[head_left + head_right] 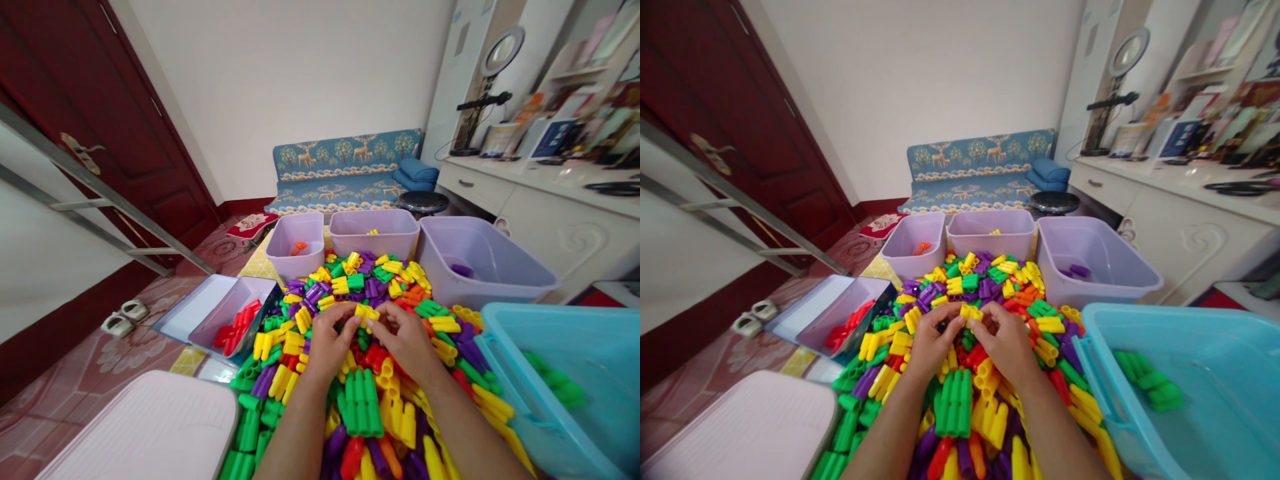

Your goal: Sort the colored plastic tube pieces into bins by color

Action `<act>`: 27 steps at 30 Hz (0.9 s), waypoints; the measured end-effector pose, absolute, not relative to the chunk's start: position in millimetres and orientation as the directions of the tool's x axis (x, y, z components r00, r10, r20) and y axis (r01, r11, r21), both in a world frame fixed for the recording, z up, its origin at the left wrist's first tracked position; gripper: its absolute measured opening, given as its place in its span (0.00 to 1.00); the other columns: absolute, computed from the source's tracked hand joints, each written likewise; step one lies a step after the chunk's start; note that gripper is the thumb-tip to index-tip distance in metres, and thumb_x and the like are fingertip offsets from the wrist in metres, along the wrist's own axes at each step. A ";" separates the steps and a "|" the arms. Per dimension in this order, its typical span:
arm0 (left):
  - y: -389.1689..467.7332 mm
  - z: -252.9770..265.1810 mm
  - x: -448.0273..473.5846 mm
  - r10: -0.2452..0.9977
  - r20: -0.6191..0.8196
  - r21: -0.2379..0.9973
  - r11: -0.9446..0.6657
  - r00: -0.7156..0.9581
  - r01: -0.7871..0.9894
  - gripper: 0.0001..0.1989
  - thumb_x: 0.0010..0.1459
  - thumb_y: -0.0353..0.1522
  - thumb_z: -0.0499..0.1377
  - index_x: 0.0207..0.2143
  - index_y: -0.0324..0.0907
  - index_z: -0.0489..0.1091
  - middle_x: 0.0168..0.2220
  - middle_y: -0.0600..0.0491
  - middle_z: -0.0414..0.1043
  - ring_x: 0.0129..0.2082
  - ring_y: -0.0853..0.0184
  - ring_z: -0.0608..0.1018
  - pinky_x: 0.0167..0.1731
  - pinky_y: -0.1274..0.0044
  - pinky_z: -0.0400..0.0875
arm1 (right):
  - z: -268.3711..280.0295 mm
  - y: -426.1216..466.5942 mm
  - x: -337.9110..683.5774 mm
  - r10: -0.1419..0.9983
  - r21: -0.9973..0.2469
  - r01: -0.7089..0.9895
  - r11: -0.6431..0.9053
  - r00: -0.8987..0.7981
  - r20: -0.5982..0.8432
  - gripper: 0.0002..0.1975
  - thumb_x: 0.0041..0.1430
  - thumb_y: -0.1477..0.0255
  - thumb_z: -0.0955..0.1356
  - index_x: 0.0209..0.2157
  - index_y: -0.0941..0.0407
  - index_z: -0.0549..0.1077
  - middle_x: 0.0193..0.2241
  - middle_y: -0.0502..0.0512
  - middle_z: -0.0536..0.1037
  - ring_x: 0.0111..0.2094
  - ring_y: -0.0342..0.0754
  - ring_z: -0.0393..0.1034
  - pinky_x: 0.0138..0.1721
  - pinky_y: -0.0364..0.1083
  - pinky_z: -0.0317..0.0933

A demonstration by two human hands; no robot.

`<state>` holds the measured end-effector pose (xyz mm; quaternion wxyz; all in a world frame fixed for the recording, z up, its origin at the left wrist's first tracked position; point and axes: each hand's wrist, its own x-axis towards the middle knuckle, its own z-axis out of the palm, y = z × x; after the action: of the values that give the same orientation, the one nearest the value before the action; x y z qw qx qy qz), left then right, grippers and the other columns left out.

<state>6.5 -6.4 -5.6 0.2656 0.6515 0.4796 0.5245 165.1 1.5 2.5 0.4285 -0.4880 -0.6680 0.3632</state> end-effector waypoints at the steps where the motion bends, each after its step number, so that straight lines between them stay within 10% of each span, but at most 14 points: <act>1: -6.4 -5.4 6.6 0.904 0.428 0.850 -0.398 -0.011 0.346 0.10 0.58 0.33 0.60 0.41 0.40 0.76 0.37 0.50 0.78 0.35 0.66 0.77 0.37 0.76 0.70 | 2.2 1.8 165.1 0.964 -0.905 0.340 0.258 -0.156 0.216 0.10 0.55 0.63 0.67 0.28 0.54 0.67 0.20 0.47 0.70 0.22 0.43 0.65 0.23 0.42 0.58; 27: -6.3 -5.9 6.5 0.908 0.420 0.859 -0.392 -0.013 0.329 0.11 0.59 0.34 0.59 0.42 0.40 0.76 0.37 0.49 0.78 0.35 0.65 0.77 0.36 0.76 0.71 | 1.1 1.1 166.1 0.962 -0.901 0.345 0.264 -0.167 0.218 0.10 0.57 0.62 0.67 0.30 0.54 0.68 0.21 0.47 0.71 0.24 0.44 0.67 0.26 0.42 0.60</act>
<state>6.5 -6.3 -5.9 0.2742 0.6466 0.4782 0.5273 166.1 1.1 1.1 0.4245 -0.4862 -0.6720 0.3630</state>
